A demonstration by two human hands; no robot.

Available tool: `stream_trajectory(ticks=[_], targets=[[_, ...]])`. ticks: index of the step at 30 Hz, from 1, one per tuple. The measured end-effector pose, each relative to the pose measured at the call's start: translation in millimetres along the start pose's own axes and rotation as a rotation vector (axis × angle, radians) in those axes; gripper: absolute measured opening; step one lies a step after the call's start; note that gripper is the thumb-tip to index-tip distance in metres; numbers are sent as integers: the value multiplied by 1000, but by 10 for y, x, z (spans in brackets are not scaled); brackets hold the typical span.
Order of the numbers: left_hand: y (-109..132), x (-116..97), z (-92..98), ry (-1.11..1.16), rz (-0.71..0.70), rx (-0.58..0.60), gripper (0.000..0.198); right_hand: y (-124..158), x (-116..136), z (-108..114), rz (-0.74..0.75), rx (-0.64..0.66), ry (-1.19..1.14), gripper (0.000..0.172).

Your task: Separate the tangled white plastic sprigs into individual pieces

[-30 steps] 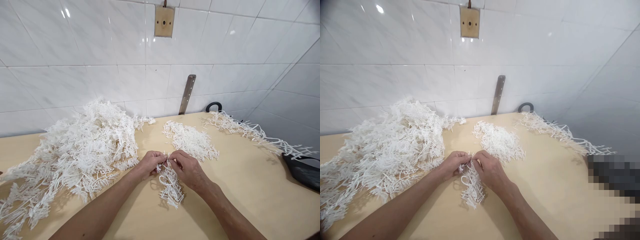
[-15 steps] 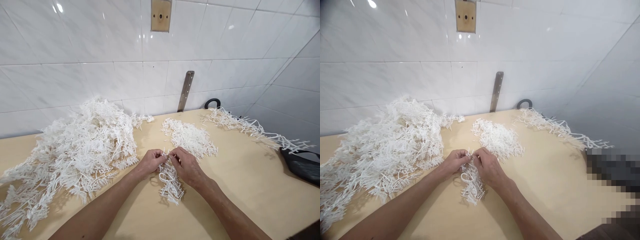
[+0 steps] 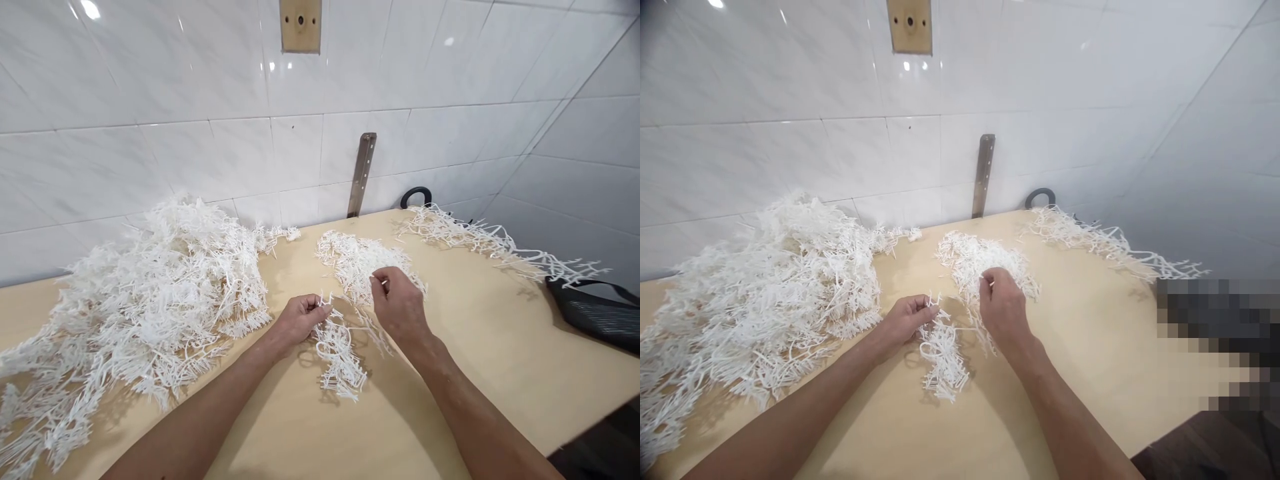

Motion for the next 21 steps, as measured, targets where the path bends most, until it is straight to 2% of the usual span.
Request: stream_trajectory(ticks=[3,5,7,10,16,21], targets=[[-4,20,6,31,12,-3,42,-7,40,107,26,-36,-37,14],[-4,27,11,47,16,-11,42,-3,190,22,108,75,-133,14],[-3,25,12,61,16,-14,42,31,377,-146,191,252,-245,15],[1,23,19,59,29,-23,43,110,548,-340,231,419,-334,14],[-8,27,44,25,48,-29,46,143,497,-418,171,427,-308,12],[-24,38,64,12,35,-31,46,142,514,-412,186,414,-298,12]])
Point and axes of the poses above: each hand's wrist, its own y-axis away from the middle knuckle, its own z-axis out of the back of the hand, x = y × z, the point moved 9 cm from there along -y, towards the middle knuckle, and after that the axes turned 14 degrees about x, right-handed, at the moved point
